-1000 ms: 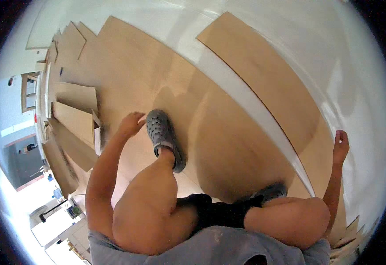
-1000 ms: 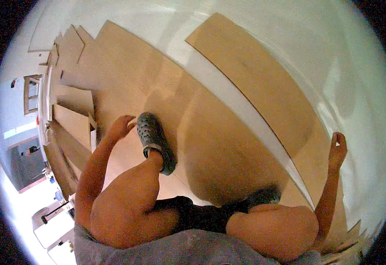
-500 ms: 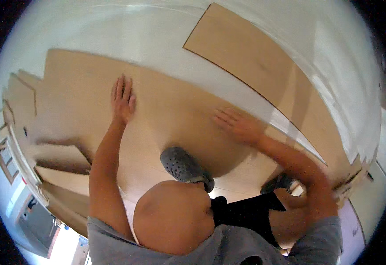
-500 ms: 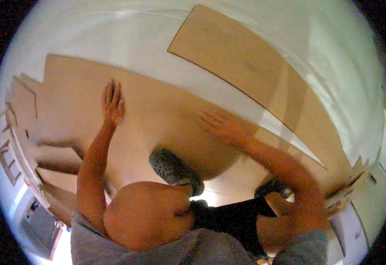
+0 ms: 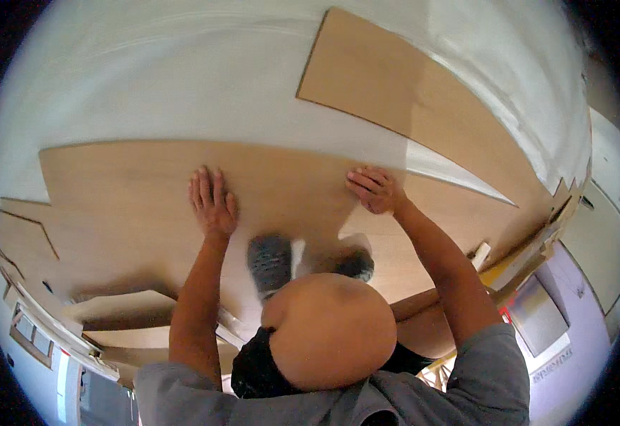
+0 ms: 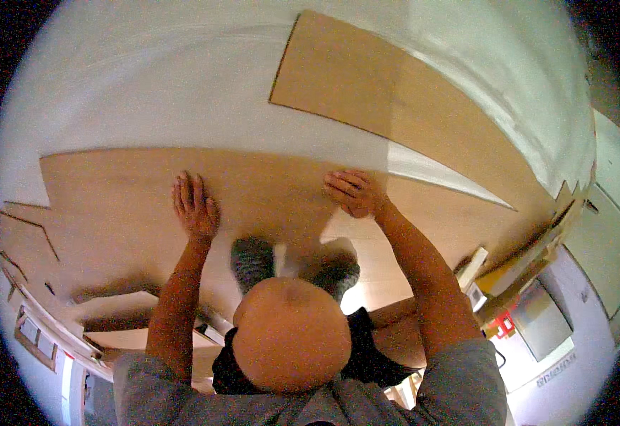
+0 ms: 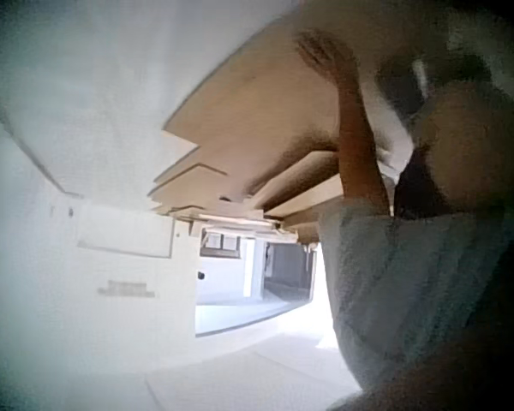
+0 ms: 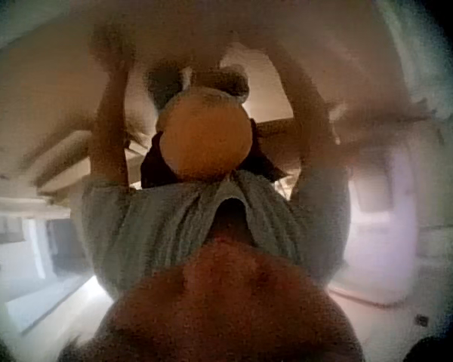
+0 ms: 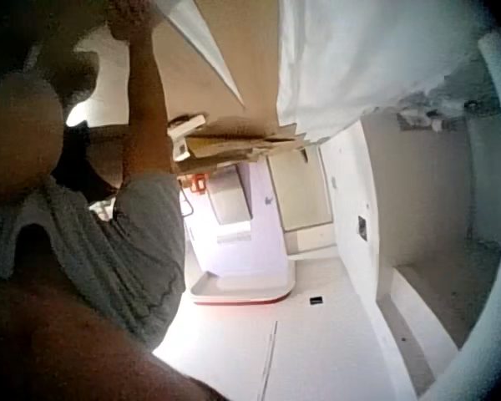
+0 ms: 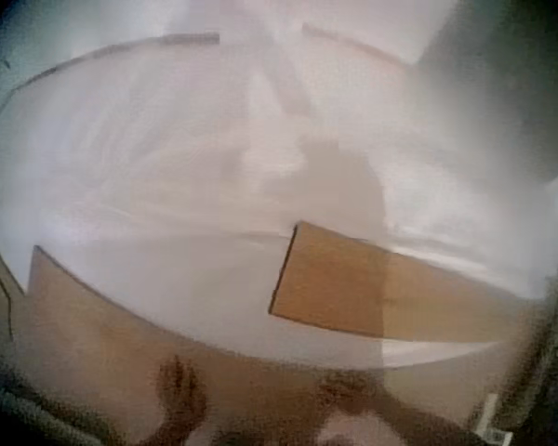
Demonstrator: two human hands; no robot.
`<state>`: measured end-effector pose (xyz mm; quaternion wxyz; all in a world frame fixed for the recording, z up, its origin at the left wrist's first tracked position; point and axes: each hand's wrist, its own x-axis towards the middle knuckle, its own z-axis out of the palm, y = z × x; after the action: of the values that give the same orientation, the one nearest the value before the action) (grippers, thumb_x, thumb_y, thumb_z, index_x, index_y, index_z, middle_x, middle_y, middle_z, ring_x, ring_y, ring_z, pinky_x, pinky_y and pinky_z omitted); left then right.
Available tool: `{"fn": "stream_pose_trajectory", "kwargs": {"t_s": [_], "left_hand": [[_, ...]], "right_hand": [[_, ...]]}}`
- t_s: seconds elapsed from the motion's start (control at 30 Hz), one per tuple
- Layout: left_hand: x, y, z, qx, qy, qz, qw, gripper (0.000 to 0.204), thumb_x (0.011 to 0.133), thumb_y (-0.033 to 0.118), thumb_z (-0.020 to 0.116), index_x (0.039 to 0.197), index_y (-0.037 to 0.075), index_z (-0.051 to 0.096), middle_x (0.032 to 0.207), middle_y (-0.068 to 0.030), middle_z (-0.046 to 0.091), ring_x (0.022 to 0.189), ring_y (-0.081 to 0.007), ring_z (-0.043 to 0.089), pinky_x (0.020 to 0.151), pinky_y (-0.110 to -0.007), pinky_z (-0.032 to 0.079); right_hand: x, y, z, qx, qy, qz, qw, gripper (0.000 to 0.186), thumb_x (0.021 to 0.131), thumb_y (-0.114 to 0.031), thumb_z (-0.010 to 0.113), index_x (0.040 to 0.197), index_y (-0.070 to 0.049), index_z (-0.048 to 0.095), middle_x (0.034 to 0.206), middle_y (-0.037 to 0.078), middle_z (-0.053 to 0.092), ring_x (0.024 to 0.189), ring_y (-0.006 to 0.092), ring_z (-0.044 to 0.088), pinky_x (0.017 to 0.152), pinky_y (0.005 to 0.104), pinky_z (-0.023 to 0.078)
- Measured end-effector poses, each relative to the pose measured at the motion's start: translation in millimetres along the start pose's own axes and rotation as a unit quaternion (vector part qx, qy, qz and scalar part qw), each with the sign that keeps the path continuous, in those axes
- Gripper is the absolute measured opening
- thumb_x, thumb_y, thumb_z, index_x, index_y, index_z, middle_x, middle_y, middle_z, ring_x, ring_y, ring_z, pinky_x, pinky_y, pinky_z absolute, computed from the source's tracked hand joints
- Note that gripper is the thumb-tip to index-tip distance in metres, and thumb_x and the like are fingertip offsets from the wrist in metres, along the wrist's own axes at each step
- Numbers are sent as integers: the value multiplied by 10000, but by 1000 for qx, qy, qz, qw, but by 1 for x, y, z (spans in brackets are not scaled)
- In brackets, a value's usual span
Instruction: The person unboxes floor planks, aligns them on a white underlay, and secures them into place using a hammer and a tapping block.
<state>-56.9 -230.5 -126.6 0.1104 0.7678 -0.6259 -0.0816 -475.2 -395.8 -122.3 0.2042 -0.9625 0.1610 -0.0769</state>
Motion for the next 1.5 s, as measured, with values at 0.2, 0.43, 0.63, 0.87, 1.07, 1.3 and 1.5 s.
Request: {"fn": "stream_pose_trajectory", "kwargs": {"t_s": [0.2,0.43,0.63,0.87,1.07,1.3,1.5], "left_hand": [[8,-3,13,1,-6,14,1000,527,978,321,458,1452,94,494,1564,-210,362,1437,-399,335,1168,-546,277],[1,-9,13,12,6,47,999,528,1044,322,406,1481,26,423,1578,-218,331,1463,-355,294,1186,-508,231],[1,-24,21,67,43,135,988,565,1054,365,367,1496,14,397,1584,-221,315,1460,-369,295,1190,-501,225],[2,-41,25,-22,-66,204,976,571,1041,271,464,1547,46,327,1605,-212,268,1480,-377,251,1192,-495,239],[49,-31,-115,78,-372,196,904,461,1021,254,547,1432,55,489,1536,-187,399,1404,-364,399,1127,-464,370],[40,-134,-198,59,-486,-124,863,386,1003,322,581,1294,71,617,1156,-177,701,1061,-317,679,967,-422,502],[48,-113,-251,113,-417,-80,898,382,1000,337,583,1276,75,623,1195,-189,687,1102,-324,666,960,-417,502]], "right_hand": [[-36,1,23,-7,-20,38,999,568,835,-221,710,1383,-174,568,1483,32,502,1324,261,504,1120,425,410],[-16,-14,-16,-21,-94,63,993,536,917,-253,562,1429,-118,480,1499,109,464,1361,309,454,1138,434,377],[-148,-56,-86,84,-82,392,913,466,917,-226,578,1345,-44,558,1396,201,541,1308,362,495,1118,475,388],[-572,-136,-41,-213,141,840,479,639,865,-305,733,1400,-52,490,1415,199,511,1340,362,443,1137,464,351],[-730,-158,-13,-134,171,882,418,959,727,-578,795,1464,-90,423,1413,211,513,1264,421,501,1081,589,353],[-805,-112,-7,-220,-4,778,588,858,883,-548,663,1589,-357,214,1581,196,344,1351,388,458,1063,539,415],[-724,-123,27,-319,-48,753,573,610,996,-266,589,1546,-321,332,1586,169,335,1355,406,439,1107,529,374]]}}
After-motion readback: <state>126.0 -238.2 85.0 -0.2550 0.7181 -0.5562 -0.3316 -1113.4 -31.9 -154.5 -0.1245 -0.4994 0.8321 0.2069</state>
